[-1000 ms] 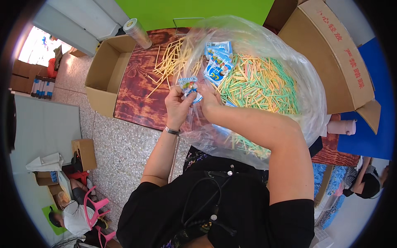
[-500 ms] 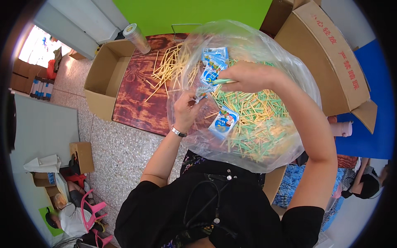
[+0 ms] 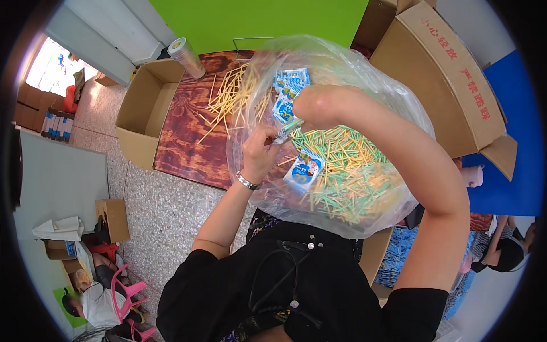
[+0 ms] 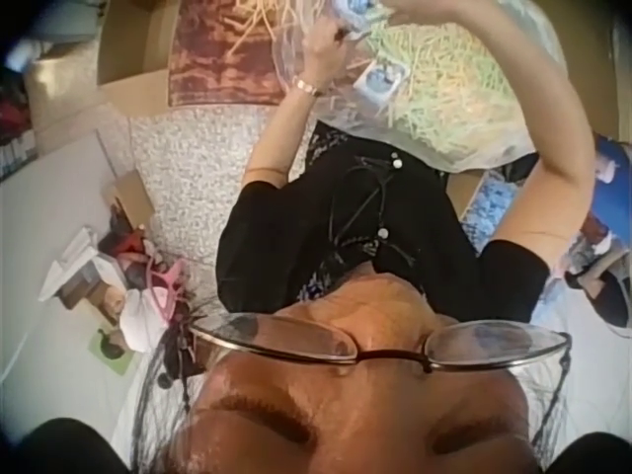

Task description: Packing small blue pouches from a large plastic bag containing shredded paper into cardboard shipping boxes.

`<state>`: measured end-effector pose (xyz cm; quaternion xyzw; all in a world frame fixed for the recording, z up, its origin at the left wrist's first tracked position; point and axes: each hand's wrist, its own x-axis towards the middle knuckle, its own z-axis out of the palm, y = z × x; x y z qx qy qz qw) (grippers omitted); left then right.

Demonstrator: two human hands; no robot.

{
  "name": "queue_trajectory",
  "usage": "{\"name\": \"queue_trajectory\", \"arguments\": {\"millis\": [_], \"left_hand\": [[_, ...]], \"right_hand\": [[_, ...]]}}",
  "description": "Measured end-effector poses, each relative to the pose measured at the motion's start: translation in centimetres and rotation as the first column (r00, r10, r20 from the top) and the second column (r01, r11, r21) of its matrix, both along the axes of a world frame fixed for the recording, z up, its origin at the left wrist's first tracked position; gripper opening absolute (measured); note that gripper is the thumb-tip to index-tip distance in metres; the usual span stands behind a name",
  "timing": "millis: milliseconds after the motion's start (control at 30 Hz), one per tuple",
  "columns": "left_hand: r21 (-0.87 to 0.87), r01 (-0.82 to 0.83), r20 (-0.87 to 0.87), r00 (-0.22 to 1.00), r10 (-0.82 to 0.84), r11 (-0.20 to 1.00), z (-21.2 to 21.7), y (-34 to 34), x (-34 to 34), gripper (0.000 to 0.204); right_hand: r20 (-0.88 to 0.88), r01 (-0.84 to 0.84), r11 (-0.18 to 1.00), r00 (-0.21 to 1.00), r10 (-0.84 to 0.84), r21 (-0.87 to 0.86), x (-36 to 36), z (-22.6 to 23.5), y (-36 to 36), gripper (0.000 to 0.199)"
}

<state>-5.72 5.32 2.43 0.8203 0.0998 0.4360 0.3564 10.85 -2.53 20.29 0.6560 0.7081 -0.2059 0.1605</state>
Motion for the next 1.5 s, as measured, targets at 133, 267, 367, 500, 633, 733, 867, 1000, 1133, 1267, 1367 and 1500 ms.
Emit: {"name": "queue_trajectory", "arguments": {"millis": [133,267,367,500,633,733,867,1000,1133,1267,1367,1500], "left_hand": [[0.028,0.003,0.022,1.0,-0.004,1.0,0.2,-0.2,0.0,0.026],[0.093,0.011,0.056,0.998,-0.017,0.996,0.2,-0.3,0.3,0.027],[0.093,-0.002,0.064,0.998,-0.004,0.996,0.3,-0.3,0.5,0.028],[0.184,-0.01,0.057,0.998,0.0,0.983,0.8,-0.7,1.1,0.03],[0.077,0.003,0.045,0.999,-0.007,0.997,1.9,-1.6,1.9,0.028],[-0.054,0.025,0.017,1.0,-0.024,0.998,1.5,-1.6,2.4,0.031],[-0.19,0.095,-0.034,0.994,-0.104,0.977,0.9,-1.1,3.0,0.033],[-0.304,0.2,0.087,0.979,-0.182,0.931,-2.4,0.3,4.3,0.034],[-0.332,0.131,-0.019,0.989,-0.145,0.934,-3.8,2.0,3.9,0.036],[-0.023,-0.134,-0.162,0.978,0.129,0.991,-3.3,2.9,3.2,0.032],[0.175,-0.047,-0.21,0.974,0.084,0.983,-5.3,3.6,3.8,0.03],[0.232,0.042,-0.378,0.925,0.05,0.972,-6.9,4.6,5.1,0.027]], "right_hand": [[0.174,0.124,0.982,0.98,-0.098,-0.144,-1.2,1.3,0.6,0.023],[0.282,0.249,0.962,0.937,-0.208,-0.116,-2.3,1.9,0.8,0.02],[0.266,0.297,0.949,0.928,-0.261,-0.107,-2.3,2.1,0.7,0.024],[0.302,0.221,0.97,0.936,-0.18,-0.106,-2.8,1.8,1.0,0.02],[0.261,0.086,0.994,0.963,-0.065,-0.069,-3.2,3.0,1.1,0.026],[0.128,0.05,0.999,0.99,-0.052,0.02,-1.5,2.6,0.4,0.039],[-0.075,0.014,0.908,0.997,0.02,0.419,2.7,1.7,-2.4,0.04],[-0.386,0.241,0.859,0.921,-0.055,0.452,3.7,-2.0,-2.9,0.028],[-0.506,0.433,0.73,0.851,-0.14,0.528,3.4,-11.0,-1.5,0.016],[-0.556,0.573,0.496,0.807,-0.202,0.652,3.3,-18.3,0.5,0.017],[-0.558,0.731,0.512,0.679,-0.477,0.451,4.2,-19.5,1.8,0.022],[-0.505,0.678,0.498,0.735,-0.453,0.54,2.8,-17.2,-0.3,0.023]]}}
